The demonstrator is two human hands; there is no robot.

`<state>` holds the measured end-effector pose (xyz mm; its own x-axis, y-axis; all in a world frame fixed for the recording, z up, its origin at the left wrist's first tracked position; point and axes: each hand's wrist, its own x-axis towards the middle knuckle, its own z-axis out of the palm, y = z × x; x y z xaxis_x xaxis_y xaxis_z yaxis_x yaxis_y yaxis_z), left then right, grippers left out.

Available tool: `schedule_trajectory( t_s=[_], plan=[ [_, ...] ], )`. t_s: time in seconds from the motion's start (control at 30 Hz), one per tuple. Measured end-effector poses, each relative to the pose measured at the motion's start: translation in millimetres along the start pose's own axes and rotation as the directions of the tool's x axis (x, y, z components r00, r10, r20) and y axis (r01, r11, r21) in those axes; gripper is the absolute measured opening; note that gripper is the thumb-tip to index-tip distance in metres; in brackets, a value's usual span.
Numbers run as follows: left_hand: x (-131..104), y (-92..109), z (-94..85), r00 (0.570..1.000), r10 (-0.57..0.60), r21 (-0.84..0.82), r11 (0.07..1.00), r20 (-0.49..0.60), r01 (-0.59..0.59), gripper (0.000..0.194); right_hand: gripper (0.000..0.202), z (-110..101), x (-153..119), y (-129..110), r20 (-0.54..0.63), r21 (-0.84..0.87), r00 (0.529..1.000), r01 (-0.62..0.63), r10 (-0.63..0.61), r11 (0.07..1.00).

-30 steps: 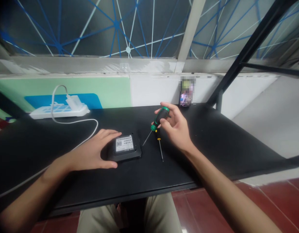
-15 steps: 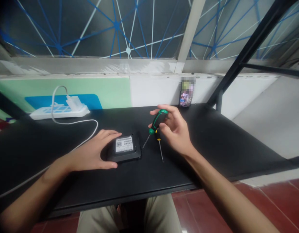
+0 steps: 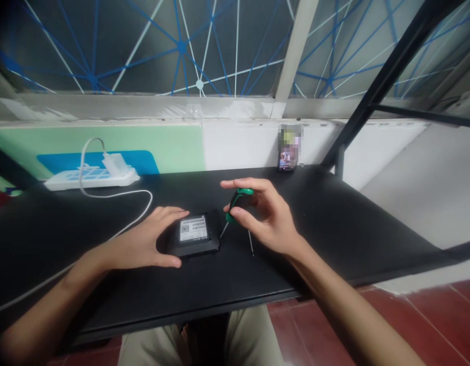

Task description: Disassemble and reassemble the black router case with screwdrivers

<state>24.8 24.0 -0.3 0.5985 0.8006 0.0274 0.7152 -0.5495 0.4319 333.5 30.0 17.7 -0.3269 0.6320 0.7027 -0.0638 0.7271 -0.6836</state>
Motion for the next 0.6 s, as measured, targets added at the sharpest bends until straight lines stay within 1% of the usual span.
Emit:
schedule_trajectory(
  t_s=[0.2,0.37,0.47,0.6],
  plan=[
    [0.9,0.6,0.3,1.0,-0.002,0.005,1.0,0.019,0.002,0.099,0.056,5.2,1.3,-5.6,0.07,-0.049,0.997,0.016,-0.013,0.999],
    [1.5,2.5,-1.3,1.0,-0.008,0.005,1.0,0.026,0.008,0.1,0.055,9.2,4.0,-8.4,0.096,-0.126,0.995,0.005,0.007,0.992],
    [1.7,2.2,-1.5,1.0,-0.003,0.006,1.0,0.031,0.003,0.098,0.05,7.5,3.0,-6.5,0.057,-0.102,0.998,-0.024,0.03,0.994],
    [1.6,1.7,-0.6,1.0,0.011,0.008,1.0,0.029,-0.012,0.094,0.043,-1.5,-6.2,-3.6,-0.051,-0.05,0.996,-0.076,0.074,0.996]
  ],
)
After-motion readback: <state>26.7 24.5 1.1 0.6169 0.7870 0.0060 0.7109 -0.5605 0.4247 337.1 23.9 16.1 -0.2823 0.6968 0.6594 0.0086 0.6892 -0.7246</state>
